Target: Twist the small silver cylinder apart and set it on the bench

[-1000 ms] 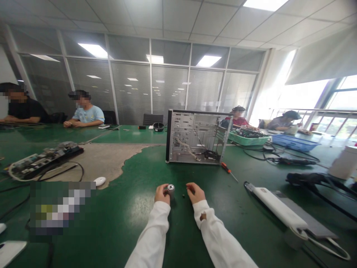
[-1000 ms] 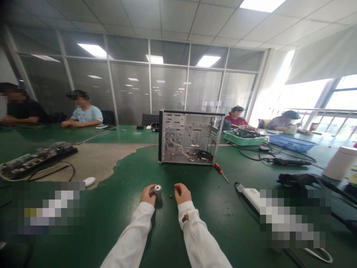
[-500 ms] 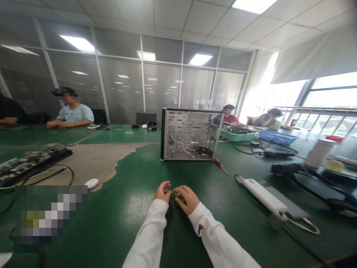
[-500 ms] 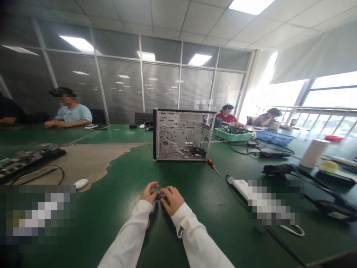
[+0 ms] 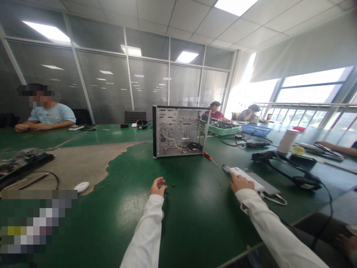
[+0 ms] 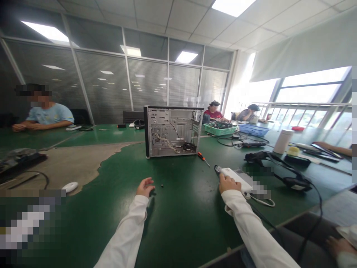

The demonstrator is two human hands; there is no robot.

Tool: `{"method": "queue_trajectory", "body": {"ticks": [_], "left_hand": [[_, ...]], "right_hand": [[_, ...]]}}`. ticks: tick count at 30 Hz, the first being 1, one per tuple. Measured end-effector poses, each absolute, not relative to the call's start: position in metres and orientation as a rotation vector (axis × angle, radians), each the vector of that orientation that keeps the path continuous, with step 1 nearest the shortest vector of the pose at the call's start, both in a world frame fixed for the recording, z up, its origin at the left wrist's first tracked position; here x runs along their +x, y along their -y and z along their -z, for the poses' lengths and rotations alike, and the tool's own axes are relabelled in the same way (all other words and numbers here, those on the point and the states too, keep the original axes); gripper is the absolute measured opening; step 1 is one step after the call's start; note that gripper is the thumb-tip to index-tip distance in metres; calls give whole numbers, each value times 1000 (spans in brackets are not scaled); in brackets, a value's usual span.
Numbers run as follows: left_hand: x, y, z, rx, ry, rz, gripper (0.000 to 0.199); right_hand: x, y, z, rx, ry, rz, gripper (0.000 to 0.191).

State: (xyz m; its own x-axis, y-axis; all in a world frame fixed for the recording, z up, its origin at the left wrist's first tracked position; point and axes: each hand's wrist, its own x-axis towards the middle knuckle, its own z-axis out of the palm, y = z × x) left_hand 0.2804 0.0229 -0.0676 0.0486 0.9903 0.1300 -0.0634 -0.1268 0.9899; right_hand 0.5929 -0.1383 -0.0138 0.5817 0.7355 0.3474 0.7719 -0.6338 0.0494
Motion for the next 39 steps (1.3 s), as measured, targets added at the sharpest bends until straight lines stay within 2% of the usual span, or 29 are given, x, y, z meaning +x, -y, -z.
{"method": "queue_trajectory", "body": {"ticks": [3, 6, 9, 12, 17, 21, 24, 30, 35, 39], "left_hand": [[280, -25, 70, 1267, -1067, -1290, 36], [280, -27, 72, 1264, -1080, -1291, 36], [280, -28, 74, 1246, -1063, -1313, 36], [280, -26, 74, 1239, -1048, -1329, 36], [280, -26, 73, 1232, -1058, -1334, 36], [282, -28, 74, 1242, -1073, -1338, 37], [282, -29, 74, 1248, -1079, -1330, 36], [281, -28, 72, 1233, -1123, -1299, 38], [282, -28, 71, 1228, -1130, -1297, 38], [282, -28, 70, 1235, -1146, -1294, 37]], "right_hand": [[595, 136, 9, -2680, 1217, 692, 36], [564, 125, 16, -2448, 1479, 750, 42], [512, 105, 33, -2148, 1897, 528, 50], [464, 81, 50, -1963, 2078, 289, 57], [429, 45, 59, -1785, 2155, 222, 56], [421, 31, 59, -1529, 2271, 255, 35], [419, 34, 58, -1459, 2292, 265, 32], [479, 77, 39, -1746, 2125, 416, 28], [582, 128, 7, -2272, 1447, 478, 23], [630, 154, -13, -2546, 1140, 364, 24]]}}
